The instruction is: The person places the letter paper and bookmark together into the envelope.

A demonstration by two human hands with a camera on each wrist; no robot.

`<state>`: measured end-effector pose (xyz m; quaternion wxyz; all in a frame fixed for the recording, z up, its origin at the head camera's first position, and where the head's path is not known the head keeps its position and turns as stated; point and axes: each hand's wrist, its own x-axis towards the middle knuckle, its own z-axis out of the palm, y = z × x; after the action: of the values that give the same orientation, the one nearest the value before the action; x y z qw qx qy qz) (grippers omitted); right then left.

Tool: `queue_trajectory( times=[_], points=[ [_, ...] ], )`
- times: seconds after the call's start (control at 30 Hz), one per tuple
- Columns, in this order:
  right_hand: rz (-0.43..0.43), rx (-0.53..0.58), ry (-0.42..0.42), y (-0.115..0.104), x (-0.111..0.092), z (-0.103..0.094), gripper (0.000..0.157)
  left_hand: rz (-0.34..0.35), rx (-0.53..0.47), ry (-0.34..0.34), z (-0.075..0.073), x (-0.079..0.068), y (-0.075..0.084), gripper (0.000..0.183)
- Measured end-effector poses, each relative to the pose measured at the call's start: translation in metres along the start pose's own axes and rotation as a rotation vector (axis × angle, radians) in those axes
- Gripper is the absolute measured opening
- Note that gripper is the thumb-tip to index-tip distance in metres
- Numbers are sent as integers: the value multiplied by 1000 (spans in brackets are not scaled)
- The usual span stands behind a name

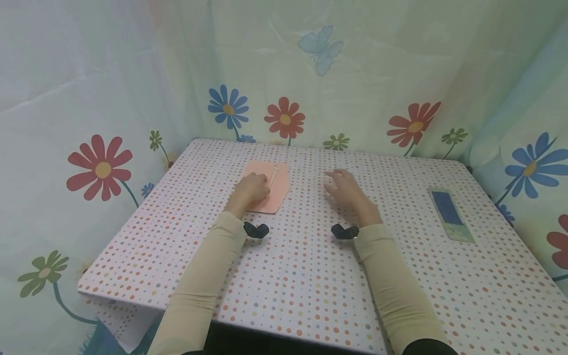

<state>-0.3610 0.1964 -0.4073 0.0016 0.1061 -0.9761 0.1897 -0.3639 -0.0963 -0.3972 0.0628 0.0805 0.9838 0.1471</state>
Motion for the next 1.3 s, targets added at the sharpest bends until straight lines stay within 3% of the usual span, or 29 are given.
queue_trajectory(
  times=[0.4,0.77,0.97,1.2,1.3],
  points=[
    [143,37,120,44,-14,-27,55,-2,16,-1,-2,-2,2,47],
    [290,47,102,83,-31,-42,62,10,34,3,-2,-4,5,42],
    [335,64,30,96,-41,-49,66,9,39,-3,-3,-5,6,44],
    [350,12,-198,99,-46,-44,72,7,48,-3,-3,-5,5,44],
    [335,-28,-252,102,-48,-40,75,9,51,-8,-3,-4,4,43]
  ],
)
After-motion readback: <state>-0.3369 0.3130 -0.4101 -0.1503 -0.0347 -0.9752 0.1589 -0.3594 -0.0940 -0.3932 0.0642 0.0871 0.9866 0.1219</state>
